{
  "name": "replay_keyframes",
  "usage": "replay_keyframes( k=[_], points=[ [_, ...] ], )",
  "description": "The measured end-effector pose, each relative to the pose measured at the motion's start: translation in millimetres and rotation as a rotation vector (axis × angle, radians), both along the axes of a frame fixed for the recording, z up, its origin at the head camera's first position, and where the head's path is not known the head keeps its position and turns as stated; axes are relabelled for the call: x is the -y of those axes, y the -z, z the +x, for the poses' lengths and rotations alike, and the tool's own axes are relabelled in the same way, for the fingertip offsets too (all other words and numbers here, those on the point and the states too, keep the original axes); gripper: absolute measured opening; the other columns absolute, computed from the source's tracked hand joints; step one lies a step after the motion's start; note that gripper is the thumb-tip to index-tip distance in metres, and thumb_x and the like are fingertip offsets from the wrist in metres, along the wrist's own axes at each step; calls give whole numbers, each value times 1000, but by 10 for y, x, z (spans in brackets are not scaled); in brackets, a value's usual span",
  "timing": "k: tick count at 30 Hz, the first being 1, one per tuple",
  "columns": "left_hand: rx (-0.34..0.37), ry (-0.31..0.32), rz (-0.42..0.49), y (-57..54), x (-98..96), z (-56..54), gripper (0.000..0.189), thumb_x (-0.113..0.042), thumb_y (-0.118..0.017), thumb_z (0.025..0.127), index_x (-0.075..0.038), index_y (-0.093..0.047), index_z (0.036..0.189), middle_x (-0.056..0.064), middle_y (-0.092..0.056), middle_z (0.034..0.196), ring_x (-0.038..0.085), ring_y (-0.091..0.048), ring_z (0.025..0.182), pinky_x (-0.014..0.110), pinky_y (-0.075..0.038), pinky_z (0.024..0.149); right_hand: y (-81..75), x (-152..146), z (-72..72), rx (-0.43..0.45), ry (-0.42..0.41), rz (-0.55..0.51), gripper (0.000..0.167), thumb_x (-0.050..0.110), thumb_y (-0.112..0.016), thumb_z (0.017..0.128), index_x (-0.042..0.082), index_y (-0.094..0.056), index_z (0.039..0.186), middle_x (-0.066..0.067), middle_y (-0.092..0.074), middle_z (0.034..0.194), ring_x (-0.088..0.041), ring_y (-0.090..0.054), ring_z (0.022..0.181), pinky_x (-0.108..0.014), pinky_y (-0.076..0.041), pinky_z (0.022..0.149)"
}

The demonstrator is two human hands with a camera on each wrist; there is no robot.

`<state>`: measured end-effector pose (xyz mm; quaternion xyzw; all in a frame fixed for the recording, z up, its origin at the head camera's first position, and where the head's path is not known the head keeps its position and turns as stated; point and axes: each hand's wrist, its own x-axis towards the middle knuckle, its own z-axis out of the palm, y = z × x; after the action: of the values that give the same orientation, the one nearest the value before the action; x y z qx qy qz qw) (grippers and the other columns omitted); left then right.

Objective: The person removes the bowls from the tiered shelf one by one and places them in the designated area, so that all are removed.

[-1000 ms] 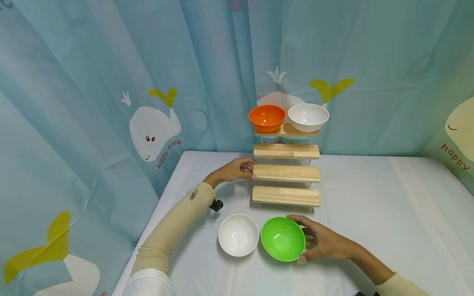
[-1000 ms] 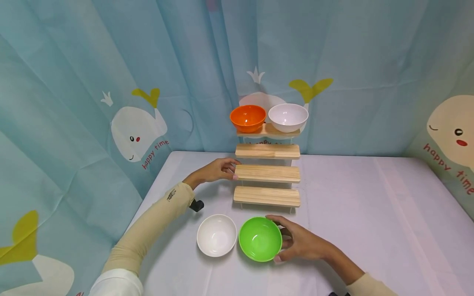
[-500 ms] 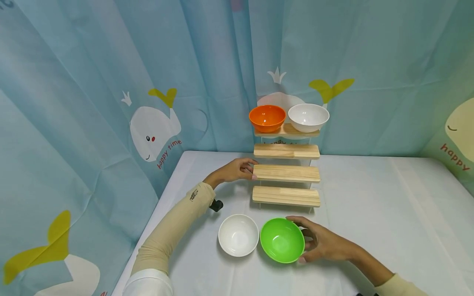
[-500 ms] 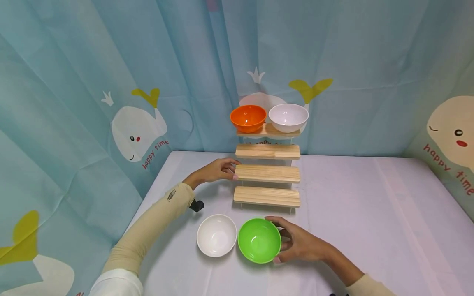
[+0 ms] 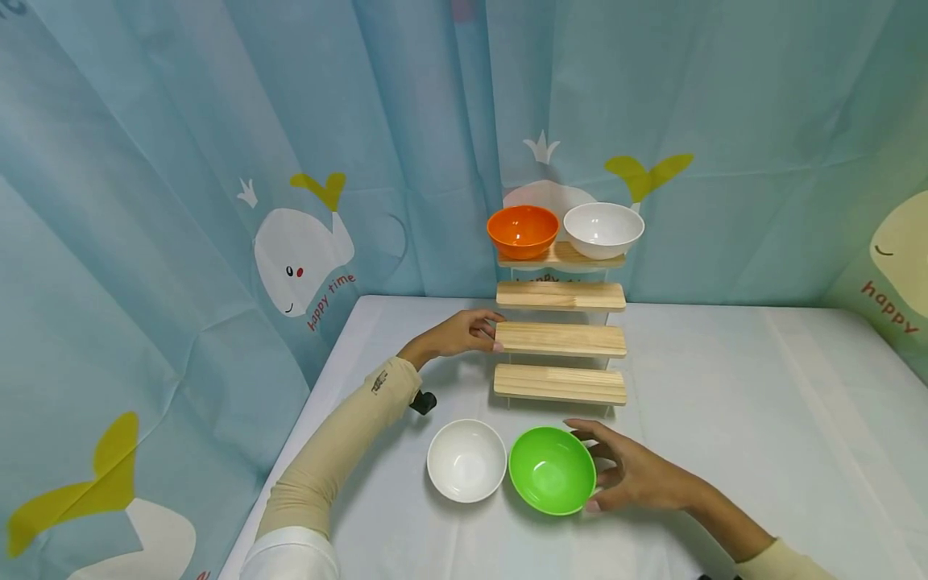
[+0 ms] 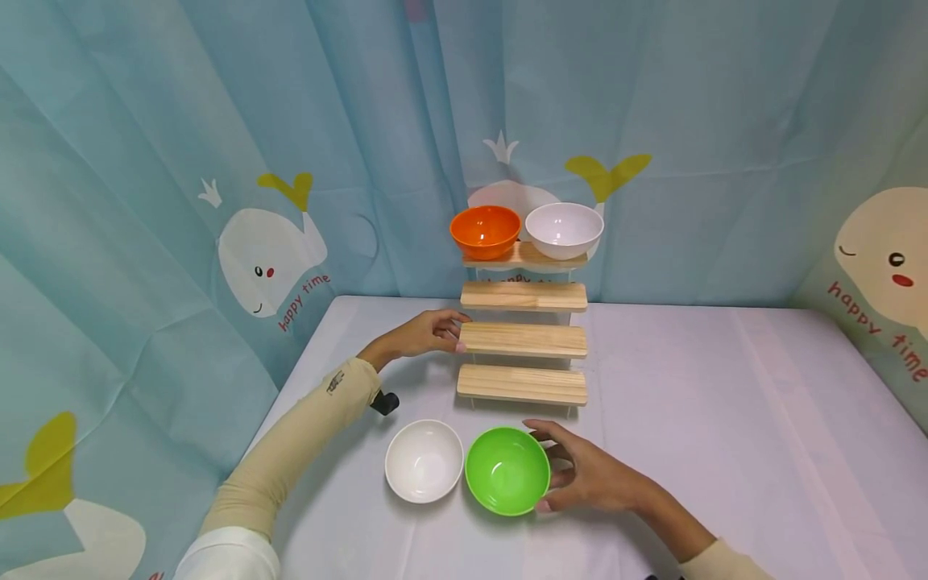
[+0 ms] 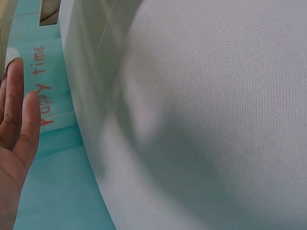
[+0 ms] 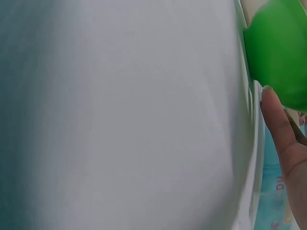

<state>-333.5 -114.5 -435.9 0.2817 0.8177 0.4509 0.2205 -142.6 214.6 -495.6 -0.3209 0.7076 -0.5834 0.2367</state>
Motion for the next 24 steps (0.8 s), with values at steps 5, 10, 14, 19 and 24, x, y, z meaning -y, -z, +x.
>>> replay_keyframes(
  k=[5, 10, 14, 19, 24],
  points=[
    [5, -2, 0, -3, 2, 1, 61, -19, -74, 92, -9, -49, 147, 12, -67, 119, 21, -65, 111, 32, -55, 95, -58, -85, -17, -58, 44, 19, 94, 1, -78, 82, -2, -21, 156, -34, -33, 149, -4, -55, 124, -37, -60, 89],
    [3, 2, 3, -9, -4, 11, 62, -20, -74, 92, -8, -48, 147, 12, -67, 120, 22, -65, 113, 33, -55, 96, -136, -180, -50, -153, 114, 70, 82, 3, -77, 85, 2, -31, 153, -30, -38, 149, -18, -58, 125, -37, -59, 86],
    [-2, 6, 11, 17, -5, 10, 61, -19, -74, 92, -8, -48, 147, 12, -67, 120, 21, -66, 111, 32, -55, 95, -221, -253, -89, -207, 143, 76, 77, 1, -76, 86, 5, -36, 151, -21, -40, 151, -22, -59, 124, -38, -59, 85],
    [-1, 0, 24, 31, -5, 11, 61, -19, -73, 92, -8, -48, 147, 12, -68, 121, 20, -66, 109, 32, -55, 96, -373, -361, -146, -271, 194, 92, 75, 2, -76, 85, 7, -40, 150, -3, -47, 148, -15, -60, 121, -36, -59, 84],
    [4, -6, 28, 16, -10, 29, 60, -20, -72, 93, -8, -48, 147, 13, -67, 121, 21, -66, 110, 33, -54, 96, -542, -468, -205, -329, 254, 109, 73, 1, -77, 85, 6, -41, 149, -10, -48, 147, -14, -62, 118, -32, -58, 86]
  ],
)
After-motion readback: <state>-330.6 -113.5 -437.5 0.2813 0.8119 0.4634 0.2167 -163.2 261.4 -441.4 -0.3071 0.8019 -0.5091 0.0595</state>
